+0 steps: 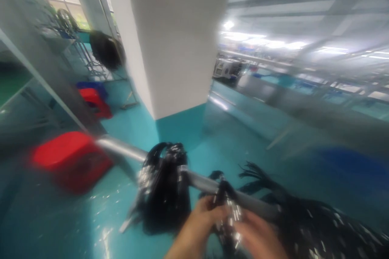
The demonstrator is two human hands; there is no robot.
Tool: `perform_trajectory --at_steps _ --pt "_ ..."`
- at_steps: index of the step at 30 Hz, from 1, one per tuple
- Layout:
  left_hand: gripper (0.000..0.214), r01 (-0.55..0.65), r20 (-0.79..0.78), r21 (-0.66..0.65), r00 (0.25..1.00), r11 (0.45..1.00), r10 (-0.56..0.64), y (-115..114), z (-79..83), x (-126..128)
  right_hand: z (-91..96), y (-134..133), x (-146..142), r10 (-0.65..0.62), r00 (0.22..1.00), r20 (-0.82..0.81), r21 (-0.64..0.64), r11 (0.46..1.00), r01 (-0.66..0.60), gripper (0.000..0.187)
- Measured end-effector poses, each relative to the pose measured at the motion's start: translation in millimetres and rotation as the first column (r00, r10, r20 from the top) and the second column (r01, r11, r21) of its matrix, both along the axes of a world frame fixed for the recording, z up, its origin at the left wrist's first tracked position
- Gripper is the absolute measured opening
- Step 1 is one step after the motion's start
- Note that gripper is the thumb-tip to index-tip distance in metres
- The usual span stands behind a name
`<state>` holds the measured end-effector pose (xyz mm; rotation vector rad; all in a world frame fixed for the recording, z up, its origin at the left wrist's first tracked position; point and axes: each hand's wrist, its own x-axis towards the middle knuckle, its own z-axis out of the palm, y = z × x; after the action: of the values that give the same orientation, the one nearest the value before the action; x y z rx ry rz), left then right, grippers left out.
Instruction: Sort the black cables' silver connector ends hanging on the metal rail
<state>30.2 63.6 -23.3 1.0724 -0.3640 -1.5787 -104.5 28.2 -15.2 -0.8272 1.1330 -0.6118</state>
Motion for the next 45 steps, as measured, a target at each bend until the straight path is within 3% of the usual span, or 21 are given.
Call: perform_trajectory --at_steps 4,8,11,17,27,30,34,38,41,45 --pt "0.035 -0.041 0.113 -0.008 0.993 0.999 0.042 -2.7 -5.7 -4.0 -9.5 -1.5 -0.2 0.005 1.0 -0.016 -0.021 1.0 -0.006 0.037" --pt "0.019 -0.097 0.233 -0.028 0.967 0.995 0.101 -3.9 -1.9 -6.8 0.3 2.0 -0.1 -0.044 0.996 -0.079 -0.03 0.999 0.042 0.035" --pt "0.014 -0.097 0.306 0.032 0.949 0.995 0.083 -6.3 -1.1 -5.6 8.3 4.4 1.4 -0.053 0.997 -0.05 -0.001 0.999 0.053 0.033" --pt "0.011 -0.083 0.428 0.0 0.9 0.997 0.075 -5.3 -5.6 -0.7 4.1 4.8 0.4 -0.059 0.997 -0.041 0.009 0.998 0.059 0.029" --pt "0.025 -0.034 0.271 -0.061 0.961 0.998 0.05 -0.7 -4.2 -0.4 5.0 4.0 -0.8 -0.06 0.997 -0.051 -0.013 0.998 0.06 0.035" --pt "0.036 0.069 0.206 -0.02 0.976 0.997 -0.063 -0.2 -4.1 2.7 5.2 5.2 -0.2 -0.09 0.996 -0.015 0.012 0.996 0.09 0.033" --pt "0.021 0.198 0.226 -0.068 0.958 0.978 -0.178 0.1 -9.4 6.7 3.1 5.2 -1.3 -0.079 0.997 -0.003 0.029 0.996 0.079 0.035" --pt "0.015 0.194 0.247 -0.074 0.954 0.978 -0.17 2.1 -13.0 10.4 -0.2 3.3 -3.4 -0.067 0.997 0.028 0.037 0.997 0.066 0.032" --pt "0.021 0.191 0.121 -0.072 0.976 0.979 -0.181 4.4 -12.0 12.1 -2.7 2.2 -3.1 -0.033 0.997 0.066 0.055 0.998 0.03 0.031" --pt "0.02 0.08 -0.021 -0.055 0.997 0.995 -0.081 7.0 -3.1 8.2 -2.3 1.8 -1.2 0.011 0.994 0.11 0.069 0.997 -0.019 0.034"
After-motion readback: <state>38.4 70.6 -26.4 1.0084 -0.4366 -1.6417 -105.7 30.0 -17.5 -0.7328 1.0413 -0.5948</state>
